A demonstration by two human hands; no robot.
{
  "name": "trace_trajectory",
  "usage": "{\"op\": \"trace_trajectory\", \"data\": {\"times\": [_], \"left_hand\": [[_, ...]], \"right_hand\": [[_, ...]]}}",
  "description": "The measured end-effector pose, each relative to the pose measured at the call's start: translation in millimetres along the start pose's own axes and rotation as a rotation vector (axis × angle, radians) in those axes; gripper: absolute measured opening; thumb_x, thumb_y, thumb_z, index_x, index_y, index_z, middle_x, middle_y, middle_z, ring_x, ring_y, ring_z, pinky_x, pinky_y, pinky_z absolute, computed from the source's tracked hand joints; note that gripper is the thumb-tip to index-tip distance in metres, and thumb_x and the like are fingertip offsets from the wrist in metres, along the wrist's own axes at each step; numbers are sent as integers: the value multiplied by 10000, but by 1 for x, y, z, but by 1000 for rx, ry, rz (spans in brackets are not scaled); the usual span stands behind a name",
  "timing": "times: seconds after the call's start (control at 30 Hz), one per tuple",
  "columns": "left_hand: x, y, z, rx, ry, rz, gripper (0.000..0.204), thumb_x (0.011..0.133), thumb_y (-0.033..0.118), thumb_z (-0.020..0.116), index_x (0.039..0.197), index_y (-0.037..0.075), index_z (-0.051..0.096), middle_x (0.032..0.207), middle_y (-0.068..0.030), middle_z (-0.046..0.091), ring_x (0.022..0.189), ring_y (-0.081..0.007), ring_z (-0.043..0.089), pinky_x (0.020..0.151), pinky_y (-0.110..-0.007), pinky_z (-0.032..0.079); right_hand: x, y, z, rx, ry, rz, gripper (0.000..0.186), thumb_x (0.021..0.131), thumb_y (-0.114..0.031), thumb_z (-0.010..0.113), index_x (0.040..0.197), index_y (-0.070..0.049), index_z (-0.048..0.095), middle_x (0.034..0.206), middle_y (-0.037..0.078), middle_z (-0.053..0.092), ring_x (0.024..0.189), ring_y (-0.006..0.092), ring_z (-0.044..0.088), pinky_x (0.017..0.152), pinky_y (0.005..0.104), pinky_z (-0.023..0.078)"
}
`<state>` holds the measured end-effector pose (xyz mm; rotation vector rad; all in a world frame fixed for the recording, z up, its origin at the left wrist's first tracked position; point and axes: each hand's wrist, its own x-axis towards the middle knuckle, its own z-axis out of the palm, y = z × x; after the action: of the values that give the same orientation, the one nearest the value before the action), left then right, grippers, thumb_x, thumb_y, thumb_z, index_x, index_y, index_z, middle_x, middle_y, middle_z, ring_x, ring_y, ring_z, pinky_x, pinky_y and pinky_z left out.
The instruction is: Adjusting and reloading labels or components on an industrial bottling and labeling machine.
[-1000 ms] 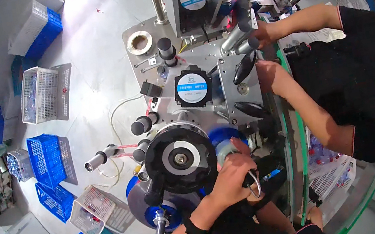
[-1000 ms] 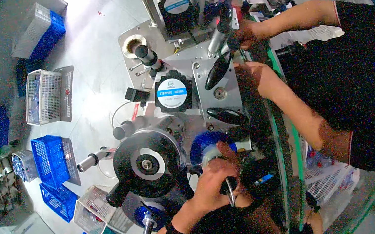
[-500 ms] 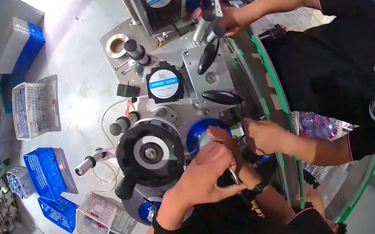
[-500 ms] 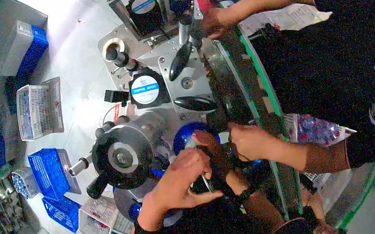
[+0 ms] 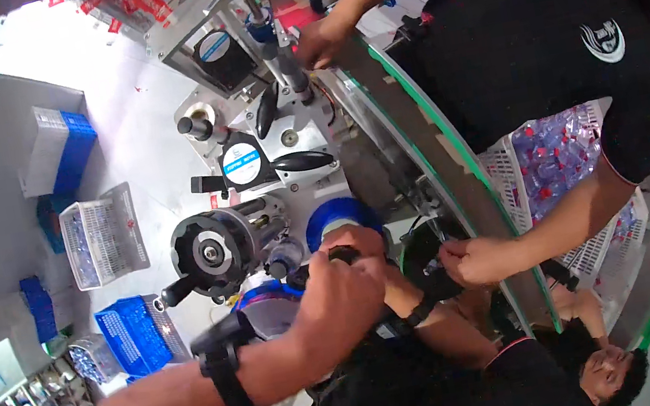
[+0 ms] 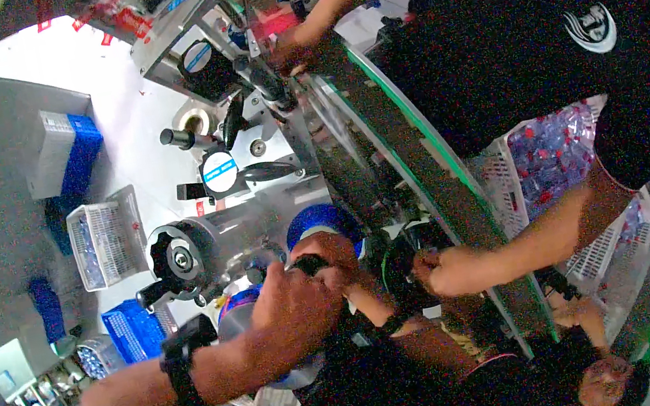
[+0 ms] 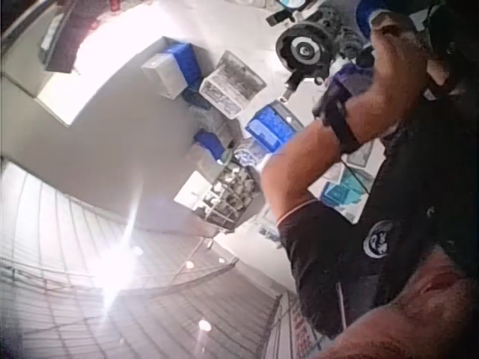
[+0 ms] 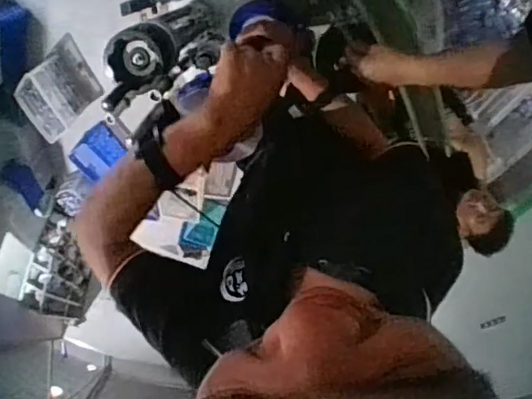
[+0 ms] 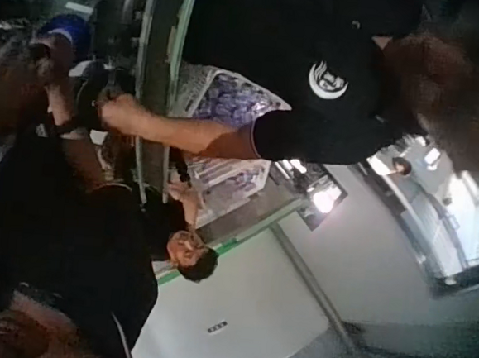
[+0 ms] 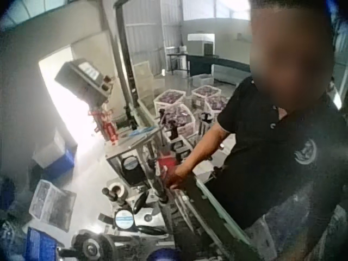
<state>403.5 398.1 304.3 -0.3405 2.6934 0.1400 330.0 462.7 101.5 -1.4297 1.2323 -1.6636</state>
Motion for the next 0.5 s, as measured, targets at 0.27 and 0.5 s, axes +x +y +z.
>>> {"op": "trace_trajectory", "data": {"times": [0.27,0.5], "left_hand": [[7,-14,-22,-154,-232,86,137,777,124,557,852,9,560,586,-100,620,553,-252,657,445,-385,485],[10,-21,-34,-41,-366,119,160,760,133,586,855,6,568,633,-94,647,605,-256,672,481,-358,508]], "right_hand": [[15,6,2,51,14,-93,292,724,-286,710,899,-68,625,824,106,658,767,291,651,660,364,509],[25,3,1,5,-12,-158,290,732,-300,703,899,-78,621,854,94,655,754,293,650,661,371,510]]}}
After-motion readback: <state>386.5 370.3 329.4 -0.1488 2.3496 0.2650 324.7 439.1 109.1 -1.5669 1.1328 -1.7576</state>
